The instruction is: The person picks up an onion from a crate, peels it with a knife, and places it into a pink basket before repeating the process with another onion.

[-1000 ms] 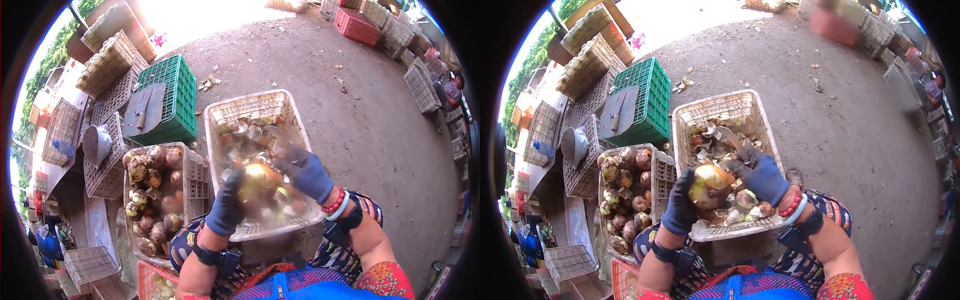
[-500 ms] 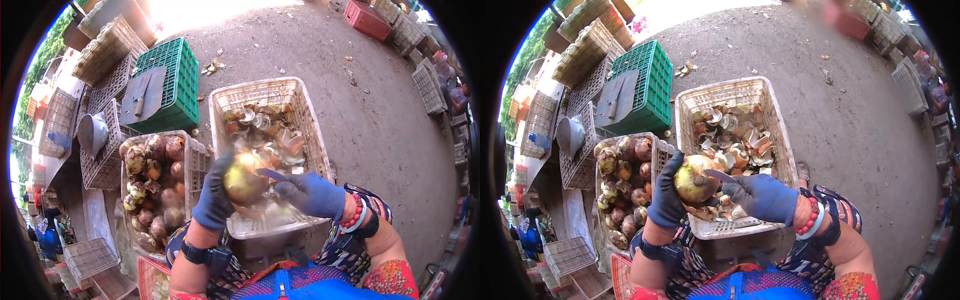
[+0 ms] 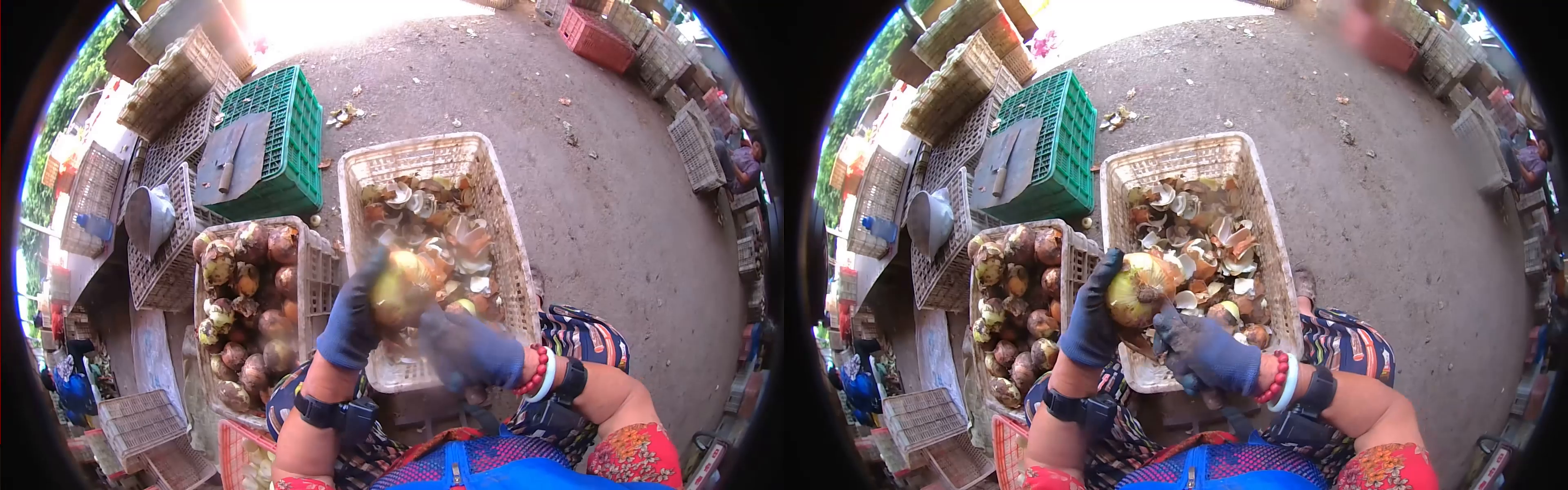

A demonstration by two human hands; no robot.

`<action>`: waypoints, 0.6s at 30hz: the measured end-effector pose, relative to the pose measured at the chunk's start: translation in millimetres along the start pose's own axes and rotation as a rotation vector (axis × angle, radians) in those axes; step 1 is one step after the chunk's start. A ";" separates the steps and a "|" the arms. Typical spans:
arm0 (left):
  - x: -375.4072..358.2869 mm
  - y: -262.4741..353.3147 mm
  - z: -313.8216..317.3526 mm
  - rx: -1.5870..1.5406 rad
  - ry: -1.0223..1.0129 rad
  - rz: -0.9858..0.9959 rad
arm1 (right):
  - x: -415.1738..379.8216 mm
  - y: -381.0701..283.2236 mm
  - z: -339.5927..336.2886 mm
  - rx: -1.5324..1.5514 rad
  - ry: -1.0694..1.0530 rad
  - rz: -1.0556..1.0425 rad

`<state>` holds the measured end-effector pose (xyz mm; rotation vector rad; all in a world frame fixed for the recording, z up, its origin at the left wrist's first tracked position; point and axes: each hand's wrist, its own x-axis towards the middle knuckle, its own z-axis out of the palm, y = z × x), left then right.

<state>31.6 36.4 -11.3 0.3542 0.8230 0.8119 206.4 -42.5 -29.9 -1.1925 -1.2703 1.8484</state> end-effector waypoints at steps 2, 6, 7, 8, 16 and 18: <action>2.4 -6.2 4.5 -0.012 0.012 0.131 | -2.1 -19.5 3.9 0.011 0.114 0.085; 6.4 -12.2 -5.4 -0.131 -0.070 0.189 | 23.5 14.6 4.7 -0.226 0.295 -0.271; 5.8 -11.2 -5.3 -0.119 -0.063 0.208 | 26.1 6.4 7.1 -0.326 0.328 -0.345; 5.0 -10.9 -5.0 -0.110 -0.052 0.225 | 16.6 -4.8 6.3 -0.452 0.342 -0.289; 16.9 -19.5 -31.2 -0.138 0.029 0.207 | 25.0 -6.7 0.8 -1.009 0.408 -0.313; 5.2 -13.9 -23.2 -0.059 0.061 0.293 | 29.5 -4.0 -8.1 -1.048 0.394 -0.464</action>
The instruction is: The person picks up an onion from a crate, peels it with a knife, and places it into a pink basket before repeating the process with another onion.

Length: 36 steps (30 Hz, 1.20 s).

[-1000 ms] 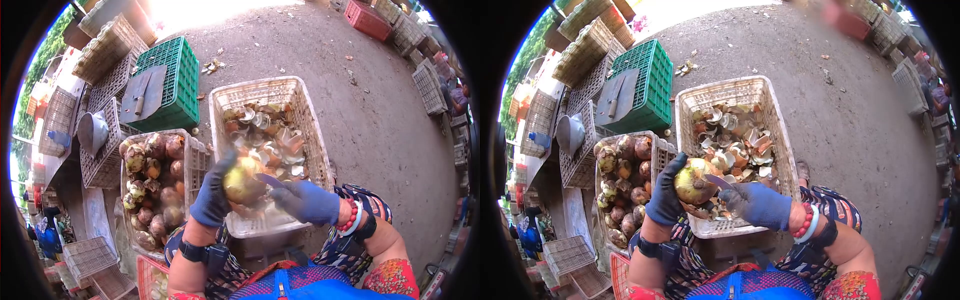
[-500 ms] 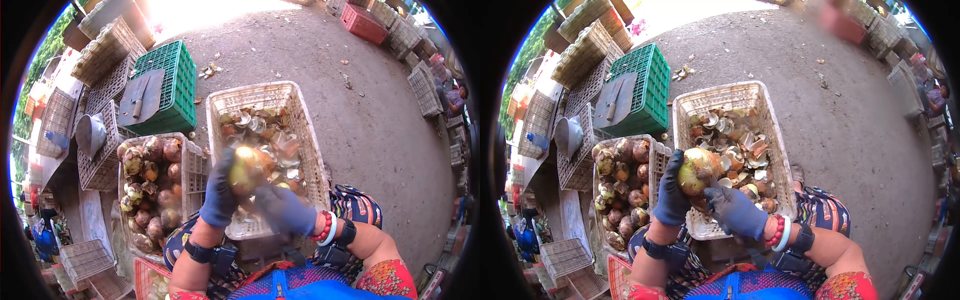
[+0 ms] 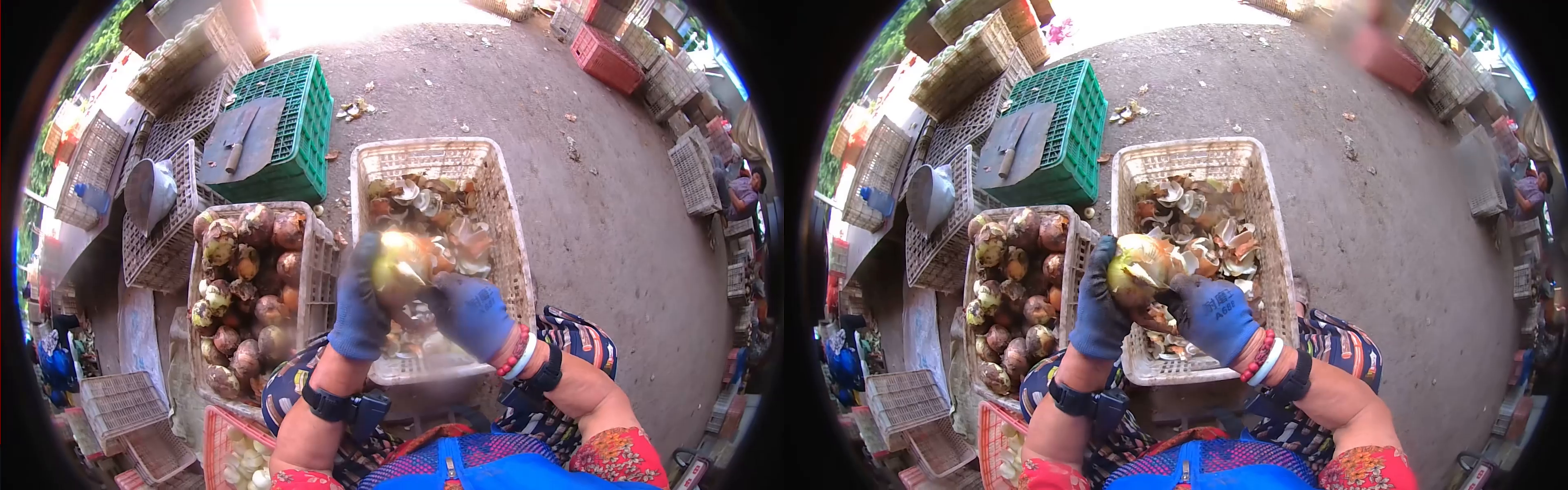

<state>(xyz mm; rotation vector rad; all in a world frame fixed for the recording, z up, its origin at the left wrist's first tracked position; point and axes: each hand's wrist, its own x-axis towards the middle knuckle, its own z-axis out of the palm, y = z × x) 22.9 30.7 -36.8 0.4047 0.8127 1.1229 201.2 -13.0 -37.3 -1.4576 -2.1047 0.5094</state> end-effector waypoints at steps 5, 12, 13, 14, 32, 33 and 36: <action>-7.8 20.6 5.5 0.011 -0.086 0.019 | 0.8 4.5 -17.1 0.436 0.348 -0.089; -12.2 7.0 23.5 0.355 -0.025 0.109 | 23.7 -14.5 -33.2 0.522 0.147 -0.014; -13.2 3.8 24.9 0.396 -0.001 0.186 | 23.6 -12.5 -30.9 0.542 0.085 0.037; -13.6 0.7 24.0 0.358 0.017 0.178 | 24.3 -13.6 -31.5 0.517 0.095 0.005; 8.1 6.8 -8.4 0.381 -0.093 0.470 | 3.1 20.6 -6.2 1.326 -0.184 0.669; 11.3 -11.1 -15.9 0.695 -0.008 0.561 | 10.2 21.0 -7.2 1.415 -0.191 0.592; 9.9 -25.3 -13.7 0.509 -0.169 0.203 | 16.0 19.1 -8.4 1.533 -0.161 0.387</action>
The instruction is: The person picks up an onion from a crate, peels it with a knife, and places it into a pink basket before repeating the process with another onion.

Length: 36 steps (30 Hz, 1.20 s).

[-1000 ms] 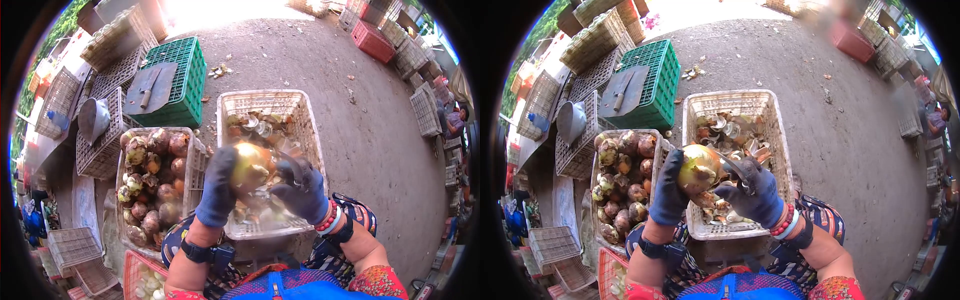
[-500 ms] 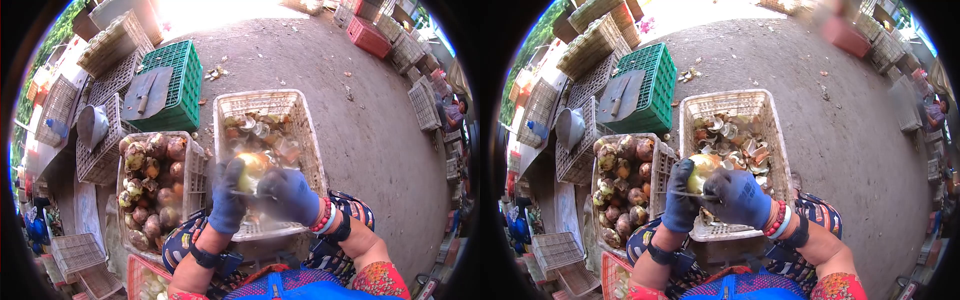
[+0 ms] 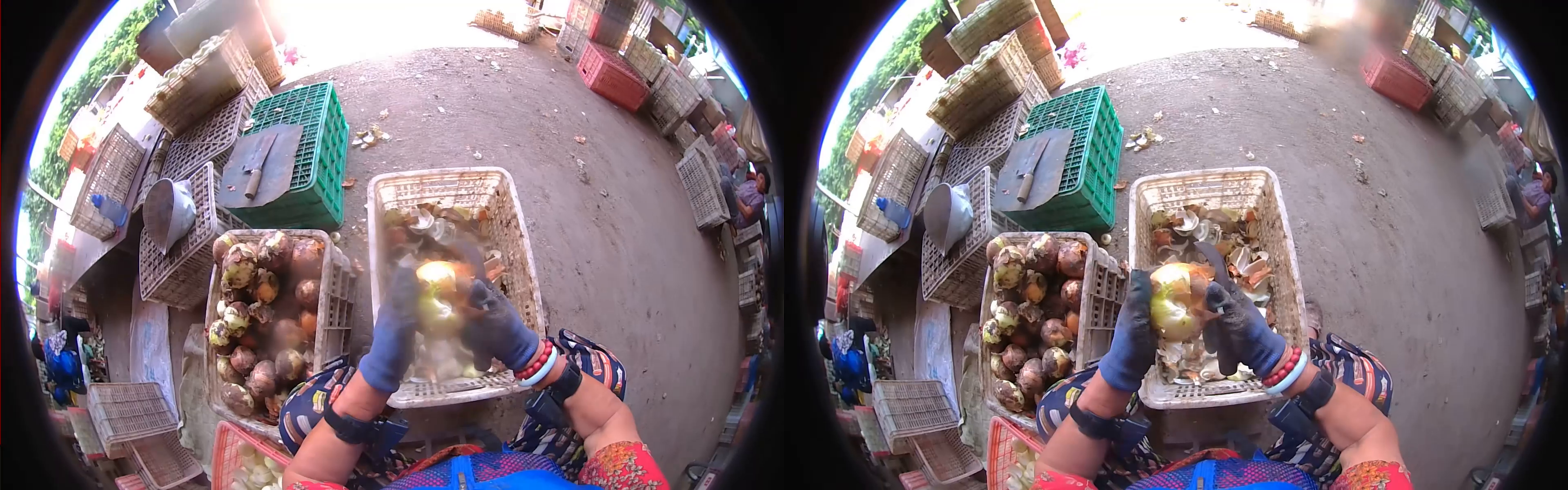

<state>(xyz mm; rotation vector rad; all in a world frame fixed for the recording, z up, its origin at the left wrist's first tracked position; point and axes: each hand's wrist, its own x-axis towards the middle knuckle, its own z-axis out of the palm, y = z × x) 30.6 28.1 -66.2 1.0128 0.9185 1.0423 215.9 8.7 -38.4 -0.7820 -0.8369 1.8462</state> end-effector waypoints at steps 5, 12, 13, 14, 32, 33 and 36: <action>-5.8 3.6 1.4 -0.113 0.031 -0.063 | -10.5 -17.1 16.8 -0.104 0.086 -0.024; -7.2 34.9 19.5 -0.594 -0.038 -0.386 | -9.0 -17.3 5.4 -0.568 0.255 -0.219; -6.8 34.0 22.0 -0.644 -0.067 -0.408 | -5.7 -14.8 9.2 -0.675 0.272 -0.351; -6.5 34.6 22.3 -0.625 -0.089 -0.431 | -6.1 -15.8 9.4 -0.751 0.270 -0.384; -9.9 43.2 13.6 -0.127 -0.341 -0.450 | -15.2 -47.5 -24.3 -0.563 -0.066 0.211; -10.9 52.8 20.0 -0.207 -0.345 -0.481 | -15.5 -60.5 -18.4 -0.501 -0.077 0.314; -16.5 75.9 21.4 -0.109 -0.377 -0.512 | -14.1 -62.3 -16.0 -0.387 -0.102 0.359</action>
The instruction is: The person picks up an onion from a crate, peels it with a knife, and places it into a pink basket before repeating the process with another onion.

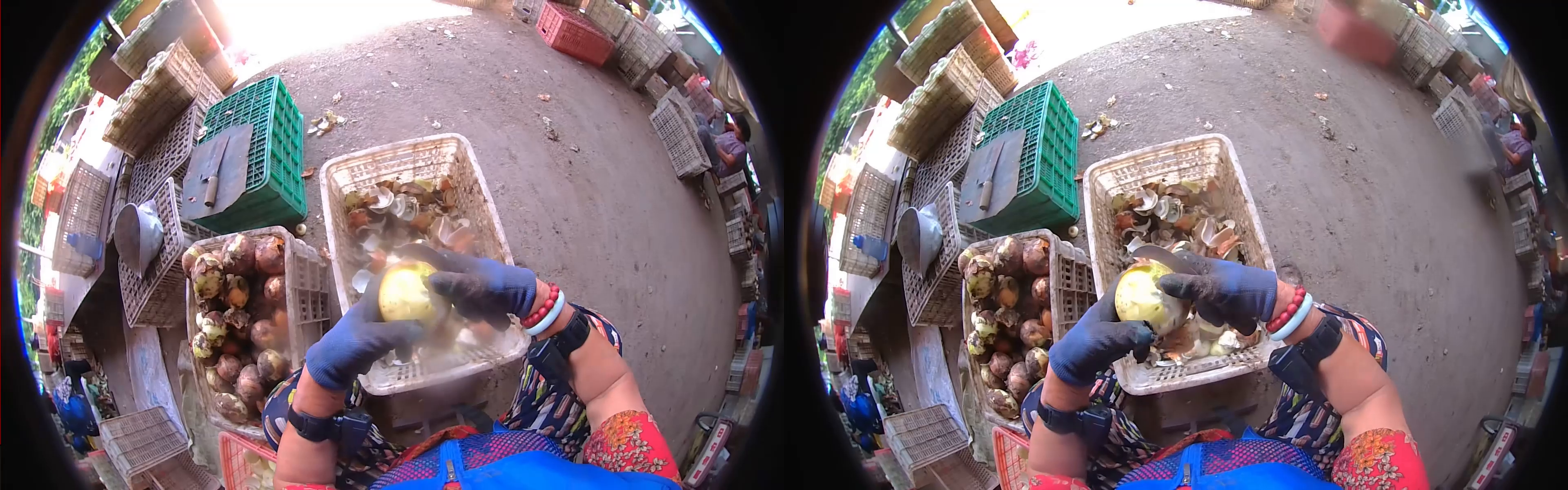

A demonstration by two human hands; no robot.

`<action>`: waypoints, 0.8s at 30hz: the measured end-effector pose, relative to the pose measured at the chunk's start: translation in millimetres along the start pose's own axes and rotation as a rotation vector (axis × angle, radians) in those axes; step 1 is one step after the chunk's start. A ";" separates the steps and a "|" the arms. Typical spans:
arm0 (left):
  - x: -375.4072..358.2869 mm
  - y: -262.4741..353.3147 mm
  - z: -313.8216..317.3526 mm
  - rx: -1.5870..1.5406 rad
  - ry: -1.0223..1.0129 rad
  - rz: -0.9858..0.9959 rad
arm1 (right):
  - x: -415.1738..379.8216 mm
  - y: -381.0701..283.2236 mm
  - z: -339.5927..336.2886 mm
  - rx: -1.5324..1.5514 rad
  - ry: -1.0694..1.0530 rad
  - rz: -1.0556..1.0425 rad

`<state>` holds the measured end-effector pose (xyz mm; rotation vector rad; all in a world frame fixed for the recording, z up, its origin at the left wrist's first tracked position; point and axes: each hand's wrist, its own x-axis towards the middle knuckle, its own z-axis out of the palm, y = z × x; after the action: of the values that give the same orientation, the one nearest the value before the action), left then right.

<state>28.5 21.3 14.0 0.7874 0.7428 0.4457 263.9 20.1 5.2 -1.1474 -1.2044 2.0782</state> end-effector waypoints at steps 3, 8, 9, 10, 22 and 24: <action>-2.3 3.2 6.6 0.073 0.056 0.061 | 17.4 39.5 -7.0 0.188 -0.038 -0.081; -10.2 7.5 4.3 0.171 0.080 0.034 | 1.5 24.3 15.5 0.514 -0.021 -0.146; -10.2 1.6 -4.6 0.222 0.123 0.009 | 2.0 26.2 14.3 0.529 -0.014 -0.158; -8.5 -3.9 -13.5 0.271 0.166 -0.016 | 3.1 29.2 12.0 0.545 -0.006 -0.170; 28.7 -41.2 -8.8 -0.184 0.073 0.151 | 27.4 38.8 24.0 0.512 0.355 -0.609; 35.5 -45.4 -7.9 -0.455 -0.067 0.177 | 30.2 49.3 28.1 0.213 0.455 -0.623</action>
<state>50.3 17.9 -39.7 0.4375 0.4835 0.7155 224.3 4.2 -42.9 -0.9214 -0.9320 1.3485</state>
